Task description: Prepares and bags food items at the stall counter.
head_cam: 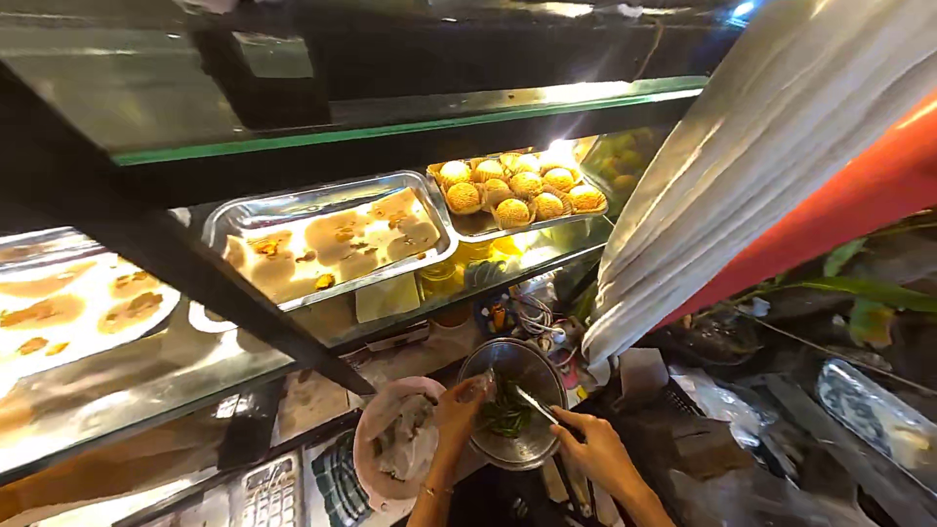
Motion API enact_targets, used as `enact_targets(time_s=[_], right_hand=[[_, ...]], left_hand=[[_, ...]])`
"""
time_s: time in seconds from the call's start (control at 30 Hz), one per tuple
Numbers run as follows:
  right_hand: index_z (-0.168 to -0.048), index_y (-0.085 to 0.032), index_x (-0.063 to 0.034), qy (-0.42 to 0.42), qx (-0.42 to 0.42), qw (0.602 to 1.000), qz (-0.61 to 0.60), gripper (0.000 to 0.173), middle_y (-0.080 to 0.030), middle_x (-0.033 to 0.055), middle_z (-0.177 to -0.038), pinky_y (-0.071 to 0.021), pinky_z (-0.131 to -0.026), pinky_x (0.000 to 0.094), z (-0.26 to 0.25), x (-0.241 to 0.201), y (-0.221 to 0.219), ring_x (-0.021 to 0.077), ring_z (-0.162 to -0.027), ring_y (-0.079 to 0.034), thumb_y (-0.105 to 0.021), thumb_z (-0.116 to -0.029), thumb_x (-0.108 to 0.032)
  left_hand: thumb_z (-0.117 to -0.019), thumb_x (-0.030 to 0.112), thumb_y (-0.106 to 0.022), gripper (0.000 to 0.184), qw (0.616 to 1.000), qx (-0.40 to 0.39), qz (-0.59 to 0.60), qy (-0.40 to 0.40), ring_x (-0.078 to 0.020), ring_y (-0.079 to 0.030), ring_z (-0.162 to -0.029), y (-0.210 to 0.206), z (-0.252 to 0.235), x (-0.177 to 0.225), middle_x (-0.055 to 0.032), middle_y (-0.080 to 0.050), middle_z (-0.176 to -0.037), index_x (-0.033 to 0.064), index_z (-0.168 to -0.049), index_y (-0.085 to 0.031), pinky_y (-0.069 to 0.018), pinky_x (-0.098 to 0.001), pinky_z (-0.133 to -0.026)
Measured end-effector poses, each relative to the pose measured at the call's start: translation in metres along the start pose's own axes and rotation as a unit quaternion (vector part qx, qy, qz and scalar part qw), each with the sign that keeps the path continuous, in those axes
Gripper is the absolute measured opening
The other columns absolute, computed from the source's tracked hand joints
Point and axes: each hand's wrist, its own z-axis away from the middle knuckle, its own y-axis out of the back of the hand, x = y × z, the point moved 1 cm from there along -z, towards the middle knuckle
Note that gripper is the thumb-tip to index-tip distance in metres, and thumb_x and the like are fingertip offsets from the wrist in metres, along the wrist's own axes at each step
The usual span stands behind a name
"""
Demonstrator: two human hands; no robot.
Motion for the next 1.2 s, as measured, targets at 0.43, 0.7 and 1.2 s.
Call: enact_targets(time_s=[0.43,0.7,1.2], right_hand=[[-0.140,-0.065,-0.0205,-0.128,-0.088,0.986,0.066,0.044,-0.069,0.0155,-0.128,-0.0506,-0.099,0.0595,-0.059,-0.047,-0.059,0.0360,-0.121,-0.064,-0.054,-0.1023,-0.040],[-0.141,-0.066,-0.0271,-0.059,-0.025,0.997,-0.052,0.043,-0.074,0.0084,-0.121,-0.0529,-0.099,0.0526,-0.018,-0.009,-0.025,0.0268,-0.109,-0.070,-0.055,-0.1026,-0.043],[-0.140,-0.066,-0.0296,0.136,0.094,0.983,0.075,0.044,-0.073,0.0064,-0.092,-0.0569,-0.070,0.0528,0.041,-0.028,0.042,0.0260,-0.078,-0.069,-0.060,-0.0984,-0.043]], left_hand=[[-0.0942,0.008,-0.070,0.027,0.998,0.009,0.062,0.029,-0.0211,-0.071,-0.101,0.025,-0.015,0.000,-0.0145,-0.073,-0.113,-0.0024,-0.119,-0.070,-0.0598,-0.0379,-0.089],[-0.0920,0.008,-0.073,0.026,0.997,-0.015,0.043,0.059,-0.0192,-0.070,-0.098,0.018,-0.016,-0.004,-0.0137,-0.073,-0.109,-0.0017,-0.116,-0.072,-0.0588,-0.0366,-0.087],[-0.1095,0.021,-0.040,0.024,0.779,-0.203,0.520,0.284,-0.0176,-0.075,-0.082,-0.048,0.012,0.004,-0.0124,-0.073,-0.100,0.0068,-0.117,-0.058,-0.0633,-0.0274,-0.075]])
